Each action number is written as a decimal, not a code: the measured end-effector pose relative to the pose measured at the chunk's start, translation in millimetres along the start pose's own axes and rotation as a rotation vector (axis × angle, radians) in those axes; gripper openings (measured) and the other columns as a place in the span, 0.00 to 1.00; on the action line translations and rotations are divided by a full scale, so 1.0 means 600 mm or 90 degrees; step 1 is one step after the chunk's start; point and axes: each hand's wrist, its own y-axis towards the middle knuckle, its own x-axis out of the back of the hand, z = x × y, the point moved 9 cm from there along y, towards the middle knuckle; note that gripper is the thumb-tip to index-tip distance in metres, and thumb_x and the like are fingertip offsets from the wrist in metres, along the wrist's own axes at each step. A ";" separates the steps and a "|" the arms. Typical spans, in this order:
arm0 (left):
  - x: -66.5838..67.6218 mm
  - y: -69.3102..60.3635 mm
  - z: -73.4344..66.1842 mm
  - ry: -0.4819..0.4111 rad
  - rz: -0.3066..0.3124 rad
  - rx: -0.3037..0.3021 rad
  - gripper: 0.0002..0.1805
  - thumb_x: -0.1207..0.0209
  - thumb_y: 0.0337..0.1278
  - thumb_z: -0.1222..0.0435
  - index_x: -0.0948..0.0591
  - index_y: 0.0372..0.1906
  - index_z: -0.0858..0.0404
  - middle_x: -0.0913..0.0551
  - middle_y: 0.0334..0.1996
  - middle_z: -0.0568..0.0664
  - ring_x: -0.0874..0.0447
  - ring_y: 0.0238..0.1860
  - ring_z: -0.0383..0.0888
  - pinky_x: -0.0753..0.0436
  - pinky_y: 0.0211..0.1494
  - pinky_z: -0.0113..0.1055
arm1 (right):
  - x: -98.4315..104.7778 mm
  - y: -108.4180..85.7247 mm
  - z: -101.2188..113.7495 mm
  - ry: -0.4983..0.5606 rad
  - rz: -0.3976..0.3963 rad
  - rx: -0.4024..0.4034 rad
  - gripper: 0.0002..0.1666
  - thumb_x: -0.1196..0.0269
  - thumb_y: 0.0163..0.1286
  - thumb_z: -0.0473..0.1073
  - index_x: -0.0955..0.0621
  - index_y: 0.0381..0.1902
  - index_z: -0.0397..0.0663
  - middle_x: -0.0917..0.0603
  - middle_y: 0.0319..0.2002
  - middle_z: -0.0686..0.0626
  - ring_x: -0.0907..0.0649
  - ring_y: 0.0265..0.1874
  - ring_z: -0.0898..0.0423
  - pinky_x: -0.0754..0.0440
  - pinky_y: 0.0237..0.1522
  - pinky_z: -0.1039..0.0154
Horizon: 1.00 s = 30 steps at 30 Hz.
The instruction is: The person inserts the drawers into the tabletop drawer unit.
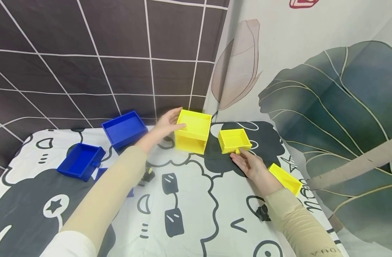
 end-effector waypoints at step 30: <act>0.019 -0.033 -0.001 0.099 -0.080 -0.053 0.41 0.31 0.69 0.64 0.36 0.82 0.63 0.30 0.77 0.60 0.32 0.78 0.56 0.32 0.86 0.46 | -0.018 0.009 -0.006 -0.024 0.033 -0.024 0.14 0.36 0.79 0.44 0.13 0.32 0.46 0.07 0.32 0.48 0.07 0.34 0.57 0.08 0.47 0.71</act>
